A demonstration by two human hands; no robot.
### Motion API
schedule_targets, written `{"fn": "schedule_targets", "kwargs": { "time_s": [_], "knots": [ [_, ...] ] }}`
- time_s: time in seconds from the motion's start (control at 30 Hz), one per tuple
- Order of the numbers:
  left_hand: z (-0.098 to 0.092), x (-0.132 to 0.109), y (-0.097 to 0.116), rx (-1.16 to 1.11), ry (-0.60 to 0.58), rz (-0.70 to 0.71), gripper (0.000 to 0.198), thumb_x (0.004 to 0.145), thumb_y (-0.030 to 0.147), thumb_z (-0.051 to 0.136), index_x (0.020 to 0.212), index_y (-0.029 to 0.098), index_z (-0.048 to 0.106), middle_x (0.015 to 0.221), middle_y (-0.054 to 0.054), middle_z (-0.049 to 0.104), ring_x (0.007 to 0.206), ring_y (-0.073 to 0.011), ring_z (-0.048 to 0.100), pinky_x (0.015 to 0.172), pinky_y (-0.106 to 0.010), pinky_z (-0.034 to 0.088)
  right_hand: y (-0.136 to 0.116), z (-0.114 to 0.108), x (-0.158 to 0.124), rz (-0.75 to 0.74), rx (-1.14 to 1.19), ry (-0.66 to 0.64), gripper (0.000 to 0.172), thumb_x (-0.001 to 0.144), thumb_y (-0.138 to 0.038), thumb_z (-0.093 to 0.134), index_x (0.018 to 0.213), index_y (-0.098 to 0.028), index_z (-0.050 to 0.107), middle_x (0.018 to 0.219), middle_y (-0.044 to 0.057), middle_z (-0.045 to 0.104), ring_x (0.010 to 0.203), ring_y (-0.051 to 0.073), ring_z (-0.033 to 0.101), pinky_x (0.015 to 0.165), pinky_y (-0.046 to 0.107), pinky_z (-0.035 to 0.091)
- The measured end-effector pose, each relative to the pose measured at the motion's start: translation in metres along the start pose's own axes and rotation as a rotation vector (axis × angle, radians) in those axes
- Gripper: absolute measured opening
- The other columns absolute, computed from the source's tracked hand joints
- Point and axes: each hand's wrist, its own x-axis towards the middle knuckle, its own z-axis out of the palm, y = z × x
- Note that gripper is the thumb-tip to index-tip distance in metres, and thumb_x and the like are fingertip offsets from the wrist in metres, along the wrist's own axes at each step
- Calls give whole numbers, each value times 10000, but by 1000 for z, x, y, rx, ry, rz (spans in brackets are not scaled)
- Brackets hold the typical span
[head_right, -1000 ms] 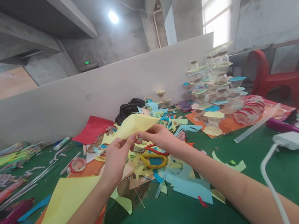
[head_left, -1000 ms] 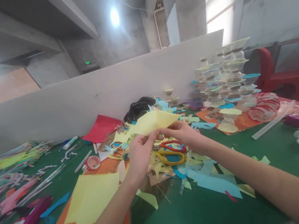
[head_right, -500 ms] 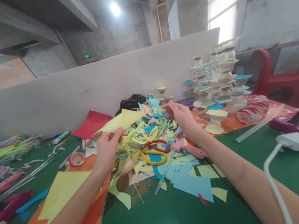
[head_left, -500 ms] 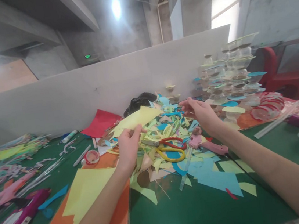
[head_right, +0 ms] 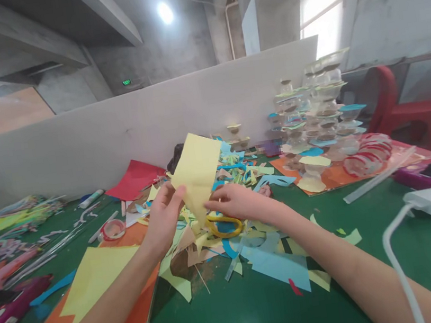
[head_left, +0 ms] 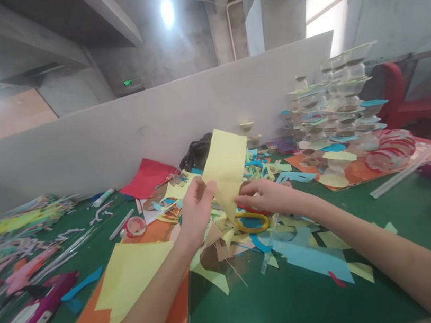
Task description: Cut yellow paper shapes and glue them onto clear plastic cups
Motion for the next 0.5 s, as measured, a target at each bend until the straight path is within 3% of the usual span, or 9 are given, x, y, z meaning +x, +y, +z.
{"fn": "schedule_targets", "kwargs": {
  "time_s": [0.13, 0.23, 0.37, 0.5],
  "knots": [
    [0, -2, -2, 138, 205, 14, 176, 937, 411, 490, 989, 242, 491, 883, -8, 609, 824, -163, 585, 753, -264, 463, 3, 6, -3, -72, -342, -83, 280, 910, -422, 577, 799, -195, 699, 886, 93, 665, 946, 279, 575, 827, 380, 424],
    [-4, 0, -1, 231, 325, 51, 139, 951, 388, 460, 977, 251, 454, 903, -9, 594, 777, -154, 589, 701, -253, 461, 1, 17, -5, -41, -528, -128, 289, 928, -421, 556, 878, -171, 693, 859, 116, 671, 867, 286, 609, 752, 367, 447],
    [-9, 6, -4, 123, 283, 9, 223, 936, 433, 478, 1072, 262, 433, 808, 14, 589, 517, -114, 522, 509, -240, 417, -1, 34, -6, -6, -729, -145, 285, 893, -340, 625, 1043, -106, 686, 1027, 194, 662, 967, 334, 622, 791, 382, 471],
    [-10, 11, -7, 58, 235, 35, 362, 873, 404, 588, 1176, 253, 462, 1052, -65, 665, 588, -135, 604, 503, -252, 449, -1, 39, -4, 26, -856, -165, 268, 895, -276, 643, 1023, -46, 694, 1055, 253, 652, 1021, 365, 619, 841, 423, 486]
  ]
}}
